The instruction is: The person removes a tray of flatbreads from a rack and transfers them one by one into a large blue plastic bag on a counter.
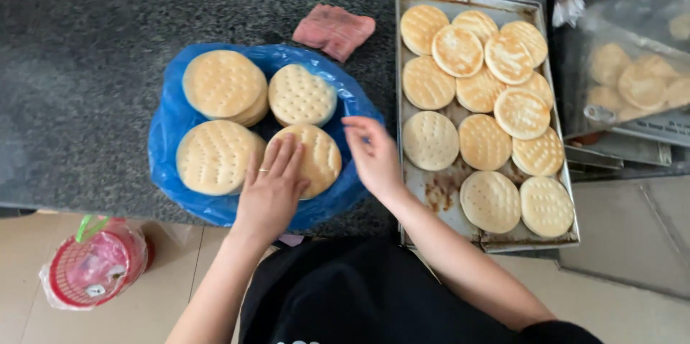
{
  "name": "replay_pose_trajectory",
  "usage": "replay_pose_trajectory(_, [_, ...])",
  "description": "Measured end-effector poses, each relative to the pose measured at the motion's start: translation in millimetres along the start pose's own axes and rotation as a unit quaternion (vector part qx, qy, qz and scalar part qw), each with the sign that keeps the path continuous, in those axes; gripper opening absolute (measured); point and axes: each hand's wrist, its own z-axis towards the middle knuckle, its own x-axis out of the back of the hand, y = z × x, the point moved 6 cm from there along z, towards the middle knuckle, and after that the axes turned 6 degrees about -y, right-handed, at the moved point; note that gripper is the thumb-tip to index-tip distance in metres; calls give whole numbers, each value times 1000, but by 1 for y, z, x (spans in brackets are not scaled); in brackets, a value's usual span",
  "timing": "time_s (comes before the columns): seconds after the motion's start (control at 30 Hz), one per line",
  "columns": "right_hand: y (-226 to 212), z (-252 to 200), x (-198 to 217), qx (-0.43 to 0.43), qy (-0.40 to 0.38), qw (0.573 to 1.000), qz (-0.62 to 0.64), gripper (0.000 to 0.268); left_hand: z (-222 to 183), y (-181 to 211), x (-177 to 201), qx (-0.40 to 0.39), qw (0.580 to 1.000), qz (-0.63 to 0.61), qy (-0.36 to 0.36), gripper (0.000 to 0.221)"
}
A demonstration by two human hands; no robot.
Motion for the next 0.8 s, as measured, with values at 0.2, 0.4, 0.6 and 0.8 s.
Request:
replay_pose_trajectory(0.2, [90,-57,164,-173,373,902,129,50,24,5,23,42,997,-53,-39,56])
replay_pose_trajectory(0.4, [142,-68,193,-386,381,723,428,50,38,7,17,46,997,-62,14,52])
replay_pose_trajectory(0.6, [112,-56,170,-356,375,773,369,47,40,-8,18,70,994,-90,1,49])
replay_pose_trajectory(0.8, [-1,-29,113,-97,268,910,300,47,60,-59,36,100,985,-132,43,39])
